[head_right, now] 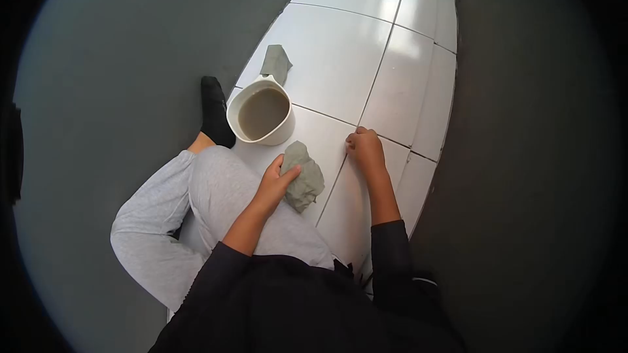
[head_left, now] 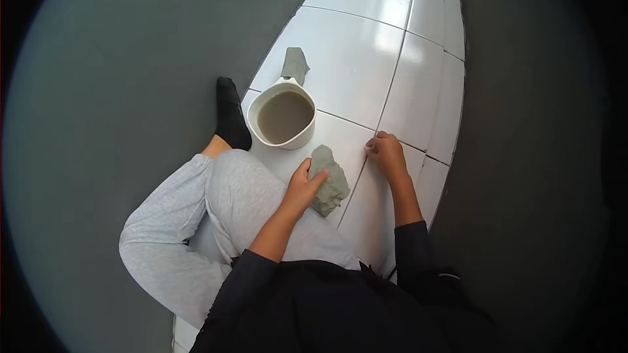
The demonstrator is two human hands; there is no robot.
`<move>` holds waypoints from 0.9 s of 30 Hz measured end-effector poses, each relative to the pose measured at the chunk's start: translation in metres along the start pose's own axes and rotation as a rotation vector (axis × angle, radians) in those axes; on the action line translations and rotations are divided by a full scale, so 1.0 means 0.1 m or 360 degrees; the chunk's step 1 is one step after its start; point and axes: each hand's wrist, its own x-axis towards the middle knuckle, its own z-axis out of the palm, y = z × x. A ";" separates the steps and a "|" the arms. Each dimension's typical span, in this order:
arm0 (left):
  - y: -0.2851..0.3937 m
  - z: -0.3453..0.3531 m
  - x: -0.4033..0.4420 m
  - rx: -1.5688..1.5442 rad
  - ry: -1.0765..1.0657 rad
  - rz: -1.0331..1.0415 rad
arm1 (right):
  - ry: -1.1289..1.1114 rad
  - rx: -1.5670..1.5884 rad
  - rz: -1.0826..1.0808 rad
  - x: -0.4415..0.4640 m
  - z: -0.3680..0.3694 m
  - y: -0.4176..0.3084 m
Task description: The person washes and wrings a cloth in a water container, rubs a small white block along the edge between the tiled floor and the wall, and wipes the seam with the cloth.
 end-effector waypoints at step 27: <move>0.17 -0.33 0.04 -0.0039 0.0027 -0.0026 | 0.0102 0.0072 -0.0323 0.16 0.44 -0.53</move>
